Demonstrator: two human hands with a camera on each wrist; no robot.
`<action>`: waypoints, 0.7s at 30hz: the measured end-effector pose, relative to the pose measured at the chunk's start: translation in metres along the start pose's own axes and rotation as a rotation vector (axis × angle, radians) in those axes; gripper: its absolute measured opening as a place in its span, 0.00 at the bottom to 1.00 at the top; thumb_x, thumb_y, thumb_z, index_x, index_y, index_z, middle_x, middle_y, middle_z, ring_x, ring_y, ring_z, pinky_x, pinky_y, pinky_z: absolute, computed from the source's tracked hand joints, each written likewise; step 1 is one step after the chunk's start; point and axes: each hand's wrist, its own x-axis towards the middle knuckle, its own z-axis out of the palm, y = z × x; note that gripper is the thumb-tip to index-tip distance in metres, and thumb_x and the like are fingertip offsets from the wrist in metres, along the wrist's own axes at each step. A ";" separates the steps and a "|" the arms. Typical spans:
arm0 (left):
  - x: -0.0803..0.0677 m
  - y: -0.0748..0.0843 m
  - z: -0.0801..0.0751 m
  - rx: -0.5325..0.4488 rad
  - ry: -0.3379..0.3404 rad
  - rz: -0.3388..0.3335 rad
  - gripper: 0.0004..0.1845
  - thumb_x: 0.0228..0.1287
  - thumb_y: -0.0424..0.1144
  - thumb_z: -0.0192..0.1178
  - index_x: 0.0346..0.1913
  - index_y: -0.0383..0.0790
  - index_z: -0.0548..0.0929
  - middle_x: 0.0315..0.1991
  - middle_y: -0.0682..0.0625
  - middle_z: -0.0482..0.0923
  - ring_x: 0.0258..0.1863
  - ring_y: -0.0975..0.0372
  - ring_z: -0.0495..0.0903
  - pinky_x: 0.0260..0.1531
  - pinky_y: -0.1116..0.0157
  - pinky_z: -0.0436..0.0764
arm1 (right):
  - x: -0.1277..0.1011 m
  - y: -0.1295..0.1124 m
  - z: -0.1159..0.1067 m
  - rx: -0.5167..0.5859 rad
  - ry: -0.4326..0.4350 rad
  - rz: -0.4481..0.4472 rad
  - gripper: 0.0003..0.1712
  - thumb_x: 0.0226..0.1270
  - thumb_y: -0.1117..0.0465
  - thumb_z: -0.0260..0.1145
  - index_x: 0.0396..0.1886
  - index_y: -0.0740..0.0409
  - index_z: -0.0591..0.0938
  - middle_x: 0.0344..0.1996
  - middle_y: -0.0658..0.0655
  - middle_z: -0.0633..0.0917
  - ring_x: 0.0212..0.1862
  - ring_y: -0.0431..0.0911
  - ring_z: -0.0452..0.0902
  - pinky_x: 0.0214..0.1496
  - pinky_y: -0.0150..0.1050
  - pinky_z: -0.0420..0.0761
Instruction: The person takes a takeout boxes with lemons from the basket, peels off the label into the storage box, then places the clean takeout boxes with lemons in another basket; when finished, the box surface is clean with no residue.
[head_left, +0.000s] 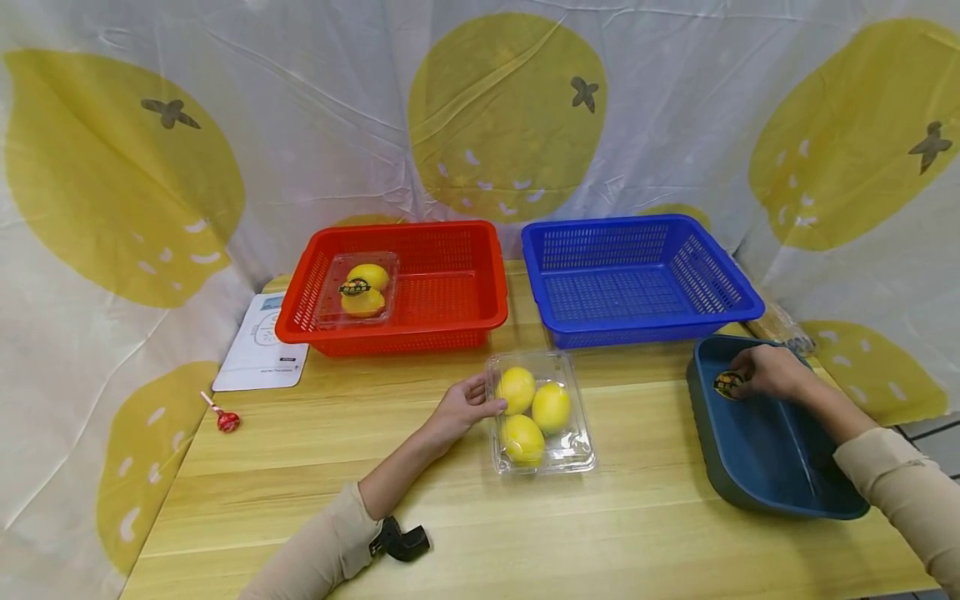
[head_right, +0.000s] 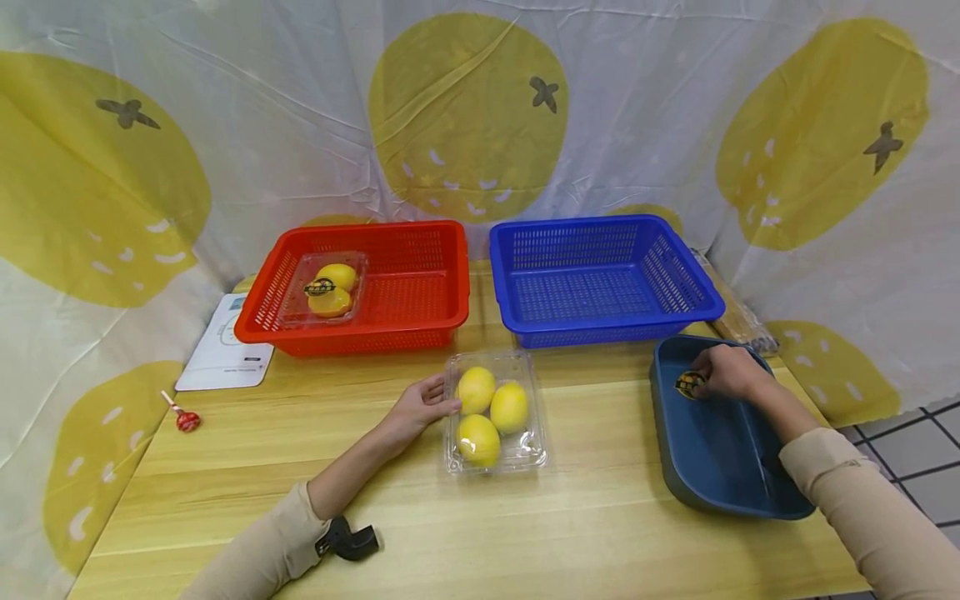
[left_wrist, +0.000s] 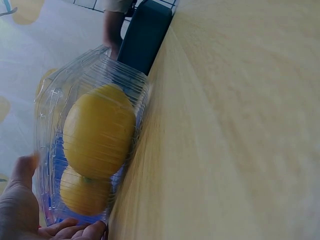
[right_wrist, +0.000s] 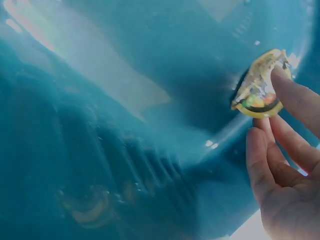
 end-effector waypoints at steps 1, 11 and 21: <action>0.000 0.000 0.000 0.000 0.000 -0.001 0.43 0.62 0.41 0.67 0.74 0.31 0.56 0.75 0.38 0.57 0.74 0.48 0.60 0.70 0.55 0.65 | 0.000 -0.001 -0.001 0.003 0.000 0.003 0.26 0.51 0.56 0.76 0.43 0.73 0.83 0.33 0.62 0.88 0.36 0.55 0.83 0.41 0.54 0.81; -0.001 0.000 0.000 0.001 0.006 -0.003 0.44 0.62 0.41 0.67 0.74 0.31 0.55 0.75 0.38 0.57 0.74 0.47 0.59 0.70 0.54 0.64 | -0.003 -0.019 -0.013 0.049 0.047 -0.006 0.29 0.54 0.52 0.75 0.44 0.75 0.82 0.35 0.66 0.87 0.38 0.57 0.84 0.39 0.51 0.83; -0.001 0.002 0.002 0.007 0.032 -0.006 0.43 0.62 0.37 0.66 0.74 0.29 0.56 0.74 0.37 0.58 0.73 0.47 0.60 0.70 0.53 0.64 | -0.009 -0.059 -0.025 0.139 0.085 0.013 0.30 0.64 0.48 0.68 0.50 0.73 0.81 0.38 0.63 0.87 0.34 0.46 0.83 0.32 0.37 0.80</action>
